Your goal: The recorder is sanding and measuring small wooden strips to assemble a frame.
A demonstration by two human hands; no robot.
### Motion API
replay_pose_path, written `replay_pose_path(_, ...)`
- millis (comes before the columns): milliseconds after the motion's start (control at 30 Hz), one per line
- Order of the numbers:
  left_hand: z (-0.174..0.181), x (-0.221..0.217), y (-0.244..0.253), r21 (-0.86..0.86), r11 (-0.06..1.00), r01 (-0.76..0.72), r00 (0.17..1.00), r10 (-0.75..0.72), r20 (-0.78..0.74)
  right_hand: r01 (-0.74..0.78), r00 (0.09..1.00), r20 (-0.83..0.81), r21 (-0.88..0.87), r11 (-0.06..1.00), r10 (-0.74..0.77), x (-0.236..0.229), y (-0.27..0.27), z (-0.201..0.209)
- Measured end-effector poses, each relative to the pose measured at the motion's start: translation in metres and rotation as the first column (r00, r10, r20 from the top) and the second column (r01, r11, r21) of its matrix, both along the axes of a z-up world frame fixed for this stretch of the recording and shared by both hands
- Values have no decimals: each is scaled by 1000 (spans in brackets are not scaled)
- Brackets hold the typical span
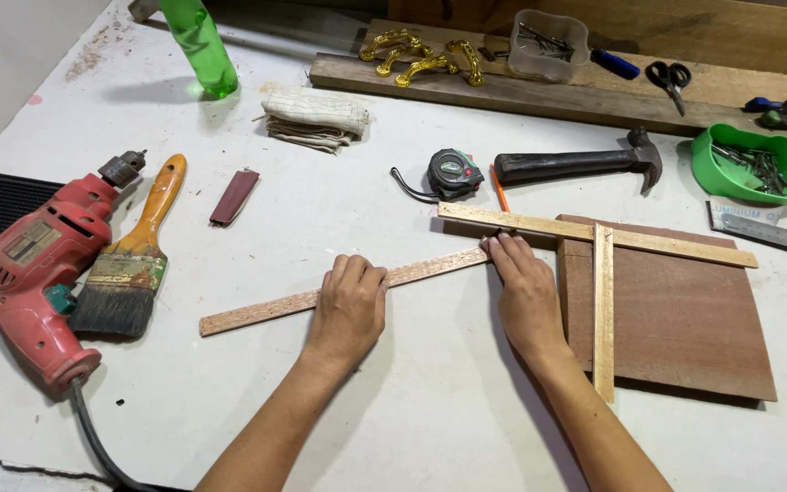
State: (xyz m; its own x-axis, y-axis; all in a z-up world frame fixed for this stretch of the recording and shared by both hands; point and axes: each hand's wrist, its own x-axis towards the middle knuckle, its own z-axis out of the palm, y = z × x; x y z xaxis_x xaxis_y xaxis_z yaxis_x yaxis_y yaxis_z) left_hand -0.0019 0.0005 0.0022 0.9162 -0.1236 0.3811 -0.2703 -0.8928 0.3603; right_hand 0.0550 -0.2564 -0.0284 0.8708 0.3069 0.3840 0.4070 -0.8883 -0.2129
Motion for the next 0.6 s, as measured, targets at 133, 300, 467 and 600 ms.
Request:
replay_pose_path(133, -1, 1, 0, 0, 1000, 2, 1000, -2, 2, 34, 999, -1, -58, 998, -34, -9, 12, 12)
replay_pose_path(300, -2, 1, -1, 8, 1000, 0, 1000, 0, -7, -207, 978, 38, 107, 973, 204, -44, 75, 20)
replay_pose_path(467, 8, 0, -2, -22, 1000, 1, 999, -1, 35, -242, 970, 6, 106, 964, 243, -42, 76, 15)
replay_pose_path(600, -2, 2, 1, -11, 1000, 6, 1000, -6, 0, -120, 992, 32, 12, 993, 119, -19, 37, 2)
